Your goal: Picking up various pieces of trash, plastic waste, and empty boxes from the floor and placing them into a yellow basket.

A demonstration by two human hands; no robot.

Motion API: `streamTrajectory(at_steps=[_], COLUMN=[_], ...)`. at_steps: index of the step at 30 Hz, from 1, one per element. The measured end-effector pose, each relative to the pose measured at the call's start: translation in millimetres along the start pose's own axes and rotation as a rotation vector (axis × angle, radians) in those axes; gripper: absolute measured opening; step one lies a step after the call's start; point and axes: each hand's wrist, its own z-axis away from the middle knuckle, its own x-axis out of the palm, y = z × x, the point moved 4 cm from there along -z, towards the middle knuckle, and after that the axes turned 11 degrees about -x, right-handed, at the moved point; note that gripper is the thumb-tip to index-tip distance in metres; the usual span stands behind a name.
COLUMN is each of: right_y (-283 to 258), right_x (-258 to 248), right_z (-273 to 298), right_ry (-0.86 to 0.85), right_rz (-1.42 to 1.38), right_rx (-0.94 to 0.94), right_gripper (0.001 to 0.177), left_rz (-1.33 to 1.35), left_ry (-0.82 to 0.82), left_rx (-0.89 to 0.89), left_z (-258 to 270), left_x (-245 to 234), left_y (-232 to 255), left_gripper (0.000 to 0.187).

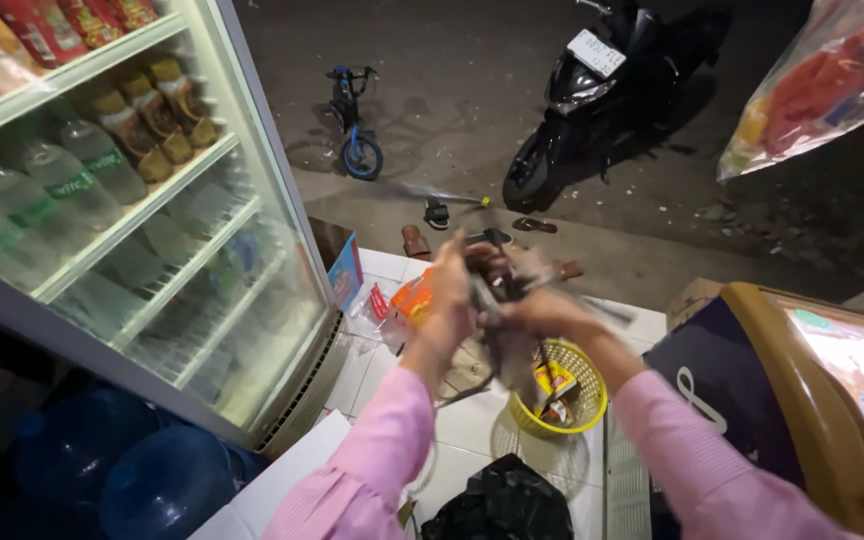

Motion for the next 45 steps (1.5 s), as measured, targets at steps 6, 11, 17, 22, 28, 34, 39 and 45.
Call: streamTrajectory(at_steps=[6,11,17,22,28,34,39,45], right_y=[58,5,-14,41,78,45,39,-3], right_x=[19,-20,43,54,-1,-35,2,-3], right_z=[17,14,29,37,9,-8,-32,-17], right_ry=[0.018,0.165,-0.197,-0.11,0.051,0.198,0.32,0.091], right_rz=[-0.44,-0.408,-0.614,-0.46,-0.114,0.045,-0.79,-1.059], right_rx=[0.214,0.214,0.029,0.262,0.027,0.078,-0.057,-0.003], right_gripper=[0.033,0.036,0.038,0.037,0.029,0.021,0.01,0.023], left_rz=[-0.124,0.041,0.011,0.052,0.161,-0.602,-1.427,-1.629], left_ry=[-0.202,-0.215,-0.252,-0.174,-0.131,-0.277,-0.098,0.332], left_rx=[0.216,0.253,0.327,0.169,0.318,0.347,0.8,0.728], left_z=[30,30,-5,29,-13,41,101,56], left_x=[46,11,15,28,-28,1,61,22], left_y=[63,62,23,65,85,61,37,38], left_gripper=[0.033,0.032,0.022,0.029,0.029,0.097,0.152,0.04])
